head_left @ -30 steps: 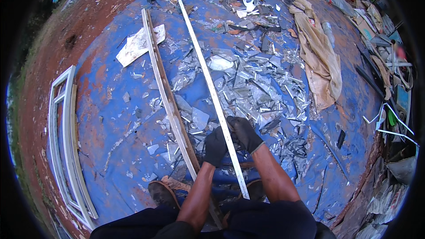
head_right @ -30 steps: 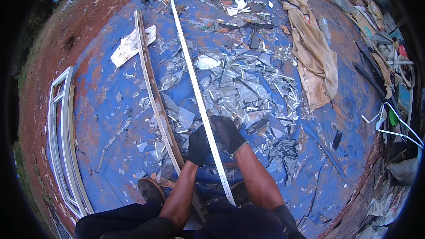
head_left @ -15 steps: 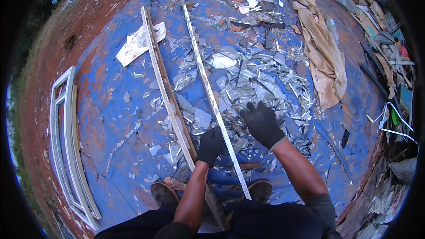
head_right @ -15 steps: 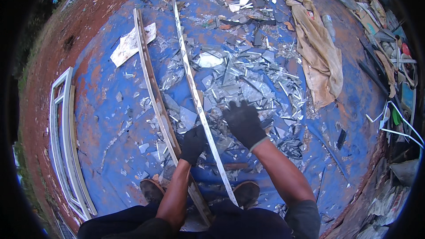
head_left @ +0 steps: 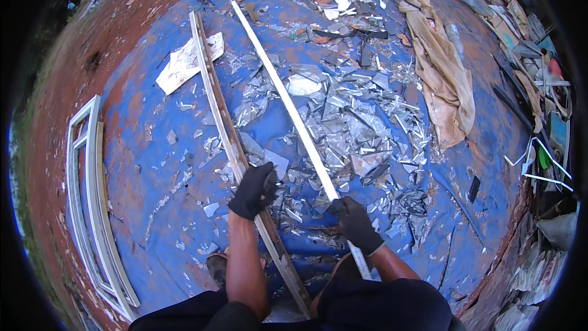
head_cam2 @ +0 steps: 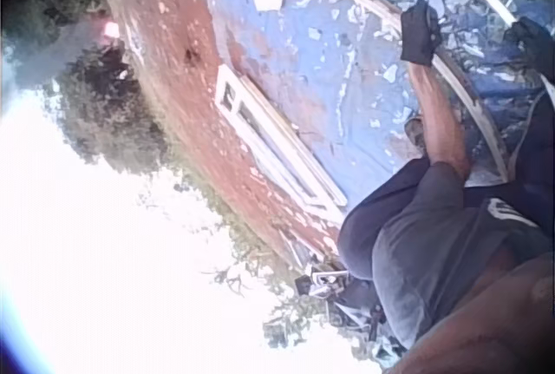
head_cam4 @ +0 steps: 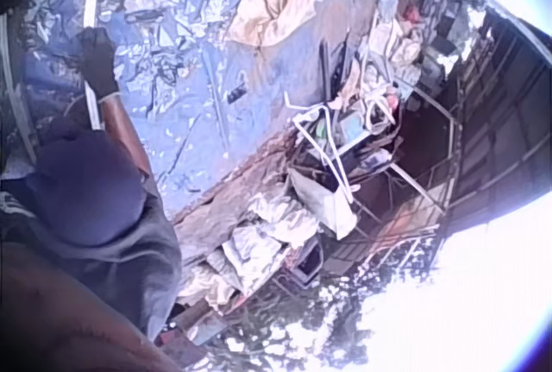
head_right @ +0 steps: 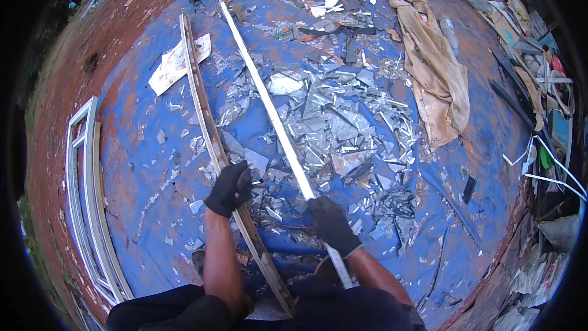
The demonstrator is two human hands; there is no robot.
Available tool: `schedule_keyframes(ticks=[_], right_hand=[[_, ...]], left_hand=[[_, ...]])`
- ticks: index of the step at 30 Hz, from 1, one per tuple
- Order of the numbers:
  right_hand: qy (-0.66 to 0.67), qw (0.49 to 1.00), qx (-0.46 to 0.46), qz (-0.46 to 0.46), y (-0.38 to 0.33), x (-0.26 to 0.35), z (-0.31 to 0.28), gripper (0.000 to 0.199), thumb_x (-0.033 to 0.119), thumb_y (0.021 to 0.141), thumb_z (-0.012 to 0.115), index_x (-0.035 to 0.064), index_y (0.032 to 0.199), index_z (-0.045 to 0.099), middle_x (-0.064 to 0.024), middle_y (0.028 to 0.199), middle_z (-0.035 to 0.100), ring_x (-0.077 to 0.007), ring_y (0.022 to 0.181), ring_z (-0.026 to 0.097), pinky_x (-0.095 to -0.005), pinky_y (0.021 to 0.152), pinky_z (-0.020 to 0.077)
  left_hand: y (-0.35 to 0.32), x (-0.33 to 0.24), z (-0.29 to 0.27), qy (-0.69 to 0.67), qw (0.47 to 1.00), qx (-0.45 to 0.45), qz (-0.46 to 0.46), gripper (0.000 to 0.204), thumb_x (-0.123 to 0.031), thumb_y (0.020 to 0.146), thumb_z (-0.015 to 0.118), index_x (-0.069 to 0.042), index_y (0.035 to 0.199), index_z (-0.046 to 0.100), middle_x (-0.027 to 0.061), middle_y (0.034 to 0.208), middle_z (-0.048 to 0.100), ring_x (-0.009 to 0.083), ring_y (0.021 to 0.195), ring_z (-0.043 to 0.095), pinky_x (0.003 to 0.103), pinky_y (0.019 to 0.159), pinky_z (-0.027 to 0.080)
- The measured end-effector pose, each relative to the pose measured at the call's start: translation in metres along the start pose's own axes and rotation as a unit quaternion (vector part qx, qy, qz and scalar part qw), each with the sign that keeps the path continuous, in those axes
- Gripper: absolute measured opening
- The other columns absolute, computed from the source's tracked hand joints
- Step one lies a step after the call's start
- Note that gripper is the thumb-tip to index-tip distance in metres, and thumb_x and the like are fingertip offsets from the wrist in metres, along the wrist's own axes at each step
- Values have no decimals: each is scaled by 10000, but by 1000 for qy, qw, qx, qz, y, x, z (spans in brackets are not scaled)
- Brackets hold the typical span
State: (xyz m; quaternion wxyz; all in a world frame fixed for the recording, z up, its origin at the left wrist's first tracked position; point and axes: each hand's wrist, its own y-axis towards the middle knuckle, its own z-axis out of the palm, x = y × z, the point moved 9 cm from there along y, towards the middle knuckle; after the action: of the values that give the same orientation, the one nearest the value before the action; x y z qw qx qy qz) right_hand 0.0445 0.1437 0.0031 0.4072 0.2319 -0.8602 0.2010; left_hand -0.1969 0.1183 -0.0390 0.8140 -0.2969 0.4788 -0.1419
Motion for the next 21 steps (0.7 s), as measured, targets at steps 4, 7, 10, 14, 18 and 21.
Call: schedule_keyframes(ticks=[4, 7, 10, 14, 18, 21], right_hand=[[199, 957, 78, 199, -23, -10, -6, 341, 305, 1029, 459, 7, 948, 603, -27, 719, 536, -119, 765, 579, -296, 696, 460], [233, 948, 74, 204, -43, -24, 6, 363, 345, 1027, 474, 20, 944, 610, 8, 740, 535, -90, 698, 491, -292, 664, 425], [223, 951, 74, 201, -58, -23, 9, 377, 357, 1027, 475, 17, 950, 620, 5, 770, 546, -83, 742, 495, -284, 698, 428], [203, 957, 82, 188, -72, -24, 9, 433, 359, 1027, 446, -37, 1070, 615, -107, 864, 627, -183, 827, 588, -335, 771, 461], [71, 983, 74, 153, -88, -22, -6, 321, 254, 1005, 452, 17, 1152, 610, -144, 874, 641, -264, 804, 638, -382, 726, 492], [-112, 980, 138, 87, -101, -19, -10, 240, 189, 950, 473, 63, 1064, 642, -189, 919, 653, -376, 814, 641, -460, 709, 505]], left_hand=[[-3, -12, 17, 258, 965, -28, 26, 347, -355, 951, 554, -41, 826, 634, 24, 681, 579, 86, 574, 559, 259, 499, 437], [-3, 19, 75, 334, 939, 42, 75, 472, -438, 918, 605, 26, 960, 688, 124, 814, 675, 174, 681, 626, 327, 668, 499], [-7, 42, 110, 403, 902, 133, 83, 413, -390, 919, 614, 18, 918, 682, 111, 786, 674, 161, 694, 627, 325, 671, 490], [-15, 62, 114, 357, 893, 273, 33, 348, -318, 941, 580, 8, 851, 666, 85, 727, 660, 155, 688, 618, 324, 661, 470], [-20, 46, 90, 410, 863, 291, 41, 348, -318, 912, 605, 23, 900, 673, 113, 781, 676, 194, 747, 640, 353, 704, 493], [-20, 10, 53, 478, 850, 50, 214, 393, -384, 886, 618, 0, 925, 691, 174, 805, 678, 278, 813, 660, 386, 722, 494]])
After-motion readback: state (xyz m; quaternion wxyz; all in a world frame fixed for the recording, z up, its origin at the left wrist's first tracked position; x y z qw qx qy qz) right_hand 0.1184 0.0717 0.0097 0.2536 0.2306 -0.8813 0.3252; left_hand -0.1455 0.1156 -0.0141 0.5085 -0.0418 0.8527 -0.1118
